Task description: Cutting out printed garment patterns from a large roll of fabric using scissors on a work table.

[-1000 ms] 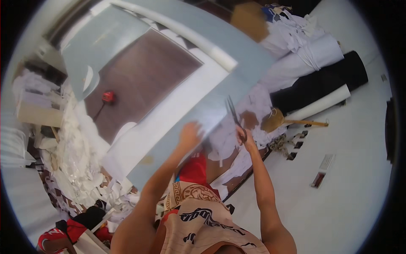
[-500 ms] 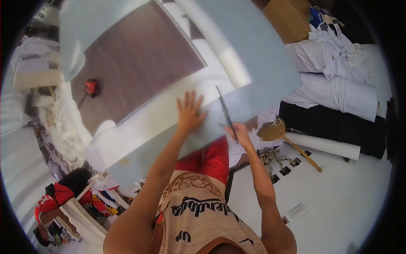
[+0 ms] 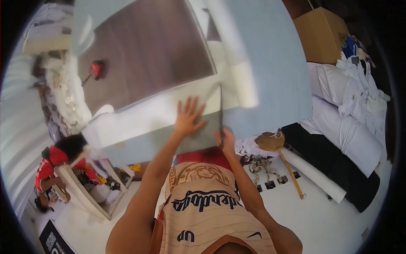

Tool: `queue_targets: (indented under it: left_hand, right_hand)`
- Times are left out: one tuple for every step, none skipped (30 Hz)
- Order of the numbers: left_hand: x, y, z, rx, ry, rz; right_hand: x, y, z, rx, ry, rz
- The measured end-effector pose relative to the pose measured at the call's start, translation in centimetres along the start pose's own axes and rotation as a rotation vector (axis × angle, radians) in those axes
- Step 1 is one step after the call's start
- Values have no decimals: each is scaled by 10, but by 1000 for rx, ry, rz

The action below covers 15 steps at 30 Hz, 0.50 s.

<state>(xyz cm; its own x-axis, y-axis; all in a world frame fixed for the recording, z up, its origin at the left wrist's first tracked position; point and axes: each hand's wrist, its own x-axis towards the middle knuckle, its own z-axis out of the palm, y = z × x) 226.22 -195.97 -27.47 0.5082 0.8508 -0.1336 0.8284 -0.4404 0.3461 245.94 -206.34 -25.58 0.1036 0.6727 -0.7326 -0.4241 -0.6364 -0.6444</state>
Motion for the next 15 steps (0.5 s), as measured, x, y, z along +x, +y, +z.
queue_targets:
  left_hand:
    - [3,-1,1,7,-9,4]
    - [7,-2,1,14,-17,9]
    - [10,-3,2,12,-21,-5]
    - [11,-3,2,5,-12,0]
    - [13,-3,3,-5,-4,9]
    - [14,-4,4,-10,-7,0]
    - [14,-5,4,-23,7,-1]
    - [15,-5,3,-35,21,-2]
    - [16,-5,3,-41,20,-7]
    - [17,-5,3,-45,28,-6]
    - [17,-5,3,-48,36,-5]
    - [17,-5,3,-53,34,-10]
    - [18,-5,3,-45,35,-5]
    - [19,-8,4,-35,37,0]
    - [18,-9,5,-36,38,-4]
  right_hand:
    - [3,-2,-1,-7,-9,15]
    - [7,-5,-3,-124,4,-16]
    - [12,-8,-4,-240,18,-49]
    - [16,-10,-6,-246,10,-40]
    - [20,-12,-9,-254,4,-42]
    - [23,-13,-12,-261,-1,-45]
    - [25,-14,-15,-267,-3,-38]
    - [26,-19,-17,-322,-10,-86]
    - [29,-24,-18,-377,-16,-135]
    - [33,-29,-18,-383,-17,-131]
    - [39,-34,-16,-367,-22,-130]
    - [44,-39,-14,-350,-27,-129]
    - [48,-43,-12,-355,-27,-124]
    - [52,-49,-5,-309,-23,-87]
    - [54,-54,1,-262,-18,-49]
